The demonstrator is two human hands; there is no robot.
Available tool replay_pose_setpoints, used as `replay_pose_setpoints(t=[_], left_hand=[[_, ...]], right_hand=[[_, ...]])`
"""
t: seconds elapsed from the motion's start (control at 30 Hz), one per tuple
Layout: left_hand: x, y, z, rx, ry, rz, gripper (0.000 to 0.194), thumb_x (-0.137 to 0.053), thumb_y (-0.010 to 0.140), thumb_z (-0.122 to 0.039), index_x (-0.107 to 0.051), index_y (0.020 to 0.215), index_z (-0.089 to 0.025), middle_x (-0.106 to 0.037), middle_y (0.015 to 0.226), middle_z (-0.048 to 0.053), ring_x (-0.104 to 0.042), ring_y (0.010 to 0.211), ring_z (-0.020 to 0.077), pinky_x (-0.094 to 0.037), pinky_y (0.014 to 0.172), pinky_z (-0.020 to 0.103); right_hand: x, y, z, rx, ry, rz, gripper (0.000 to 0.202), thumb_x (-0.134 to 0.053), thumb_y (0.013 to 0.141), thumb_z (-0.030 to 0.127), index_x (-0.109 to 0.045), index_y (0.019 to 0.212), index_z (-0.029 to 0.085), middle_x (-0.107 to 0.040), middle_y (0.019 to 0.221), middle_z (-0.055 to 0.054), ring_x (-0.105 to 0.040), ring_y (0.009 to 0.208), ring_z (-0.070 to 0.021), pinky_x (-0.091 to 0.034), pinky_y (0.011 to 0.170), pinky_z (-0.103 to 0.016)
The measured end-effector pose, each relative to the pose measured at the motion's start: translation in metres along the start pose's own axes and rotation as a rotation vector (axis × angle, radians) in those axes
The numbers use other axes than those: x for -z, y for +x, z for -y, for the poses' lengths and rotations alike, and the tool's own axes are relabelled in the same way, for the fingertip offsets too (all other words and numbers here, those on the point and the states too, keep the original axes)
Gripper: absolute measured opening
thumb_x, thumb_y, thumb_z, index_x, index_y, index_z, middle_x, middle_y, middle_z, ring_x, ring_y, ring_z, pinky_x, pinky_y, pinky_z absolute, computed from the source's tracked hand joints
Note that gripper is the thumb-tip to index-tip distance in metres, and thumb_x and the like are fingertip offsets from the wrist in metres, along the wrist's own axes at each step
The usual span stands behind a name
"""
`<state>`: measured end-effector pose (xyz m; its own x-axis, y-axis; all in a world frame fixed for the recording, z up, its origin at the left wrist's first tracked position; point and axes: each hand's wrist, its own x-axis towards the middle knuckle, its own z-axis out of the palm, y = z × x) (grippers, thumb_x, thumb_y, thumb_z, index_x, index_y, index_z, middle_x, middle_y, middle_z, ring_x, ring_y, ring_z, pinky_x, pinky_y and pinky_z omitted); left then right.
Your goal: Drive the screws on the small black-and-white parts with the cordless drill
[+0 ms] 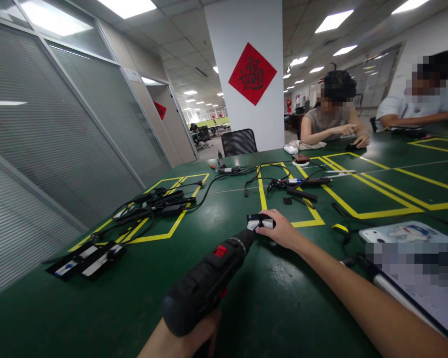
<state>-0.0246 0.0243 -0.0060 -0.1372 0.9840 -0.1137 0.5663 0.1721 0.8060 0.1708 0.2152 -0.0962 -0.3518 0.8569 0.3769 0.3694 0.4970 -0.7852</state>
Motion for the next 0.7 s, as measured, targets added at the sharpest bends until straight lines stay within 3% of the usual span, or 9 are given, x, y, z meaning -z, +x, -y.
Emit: replay_pose_setpoints(t=[0.07, 0.37, 0.53, 0.7], left_hand=[[-0.001, -0.001, 0.004, 0.028, -0.009, 0.035, 0.017, -0.049, 0.059, -0.013, -0.059, 0.049, -0.023, -0.052, 0.036, -0.004, -0.056, 0.038, 0.0177, -0.048, 0.044, 0.027], [-0.008, 0.001, 0.012, 0.107, -0.011, 0.080, 0.021, -0.046, 0.057, -0.011, -0.062, 0.067, -0.022, -0.051, 0.033, -0.006, -0.054, 0.035, 0.0179, -0.047, 0.043, 0.028], [-0.008, 0.003, 0.001, 0.060, 0.011, 0.025, 0.021, -0.046, 0.059, -0.016, -0.062, 0.070, -0.023, -0.052, 0.035, -0.005, -0.064, 0.056, 0.0223, -0.050, 0.055, 0.027], [0.002, -0.006, -0.012, 0.044, -0.010, 0.045, 0.019, -0.049, 0.056, -0.012, -0.062, 0.064, -0.023, -0.053, 0.037, -0.004, -0.065, 0.066, 0.0252, -0.051, 0.056, 0.028]], right_hand=[[0.000, 0.000, 0.000, -0.003, 0.002, 0.001, 0.051, -0.066, 0.064, 0.038, -0.053, 0.110, 0.023, -0.050, 0.102, -0.004, -0.053, 0.091, -0.0166, -0.039, 0.083, -0.030], [-0.002, 0.001, -0.004, 0.009, -0.010, -0.005, 0.051, -0.066, 0.064, 0.039, -0.052, 0.111, 0.024, -0.050, 0.102, -0.003, -0.053, 0.091, -0.0165, -0.039, 0.084, -0.030], [-0.002, 0.001, -0.004, 0.004, -0.013, -0.001, 0.051, -0.066, 0.064, 0.038, -0.052, 0.111, 0.023, -0.050, 0.102, -0.003, -0.053, 0.091, -0.0165, -0.039, 0.084, -0.030], [-0.002, 0.001, -0.002, 0.001, -0.015, -0.001, 0.051, -0.066, 0.065, 0.038, -0.052, 0.111, 0.023, -0.050, 0.102, -0.003, -0.053, 0.091, -0.0166, -0.040, 0.083, -0.030]])
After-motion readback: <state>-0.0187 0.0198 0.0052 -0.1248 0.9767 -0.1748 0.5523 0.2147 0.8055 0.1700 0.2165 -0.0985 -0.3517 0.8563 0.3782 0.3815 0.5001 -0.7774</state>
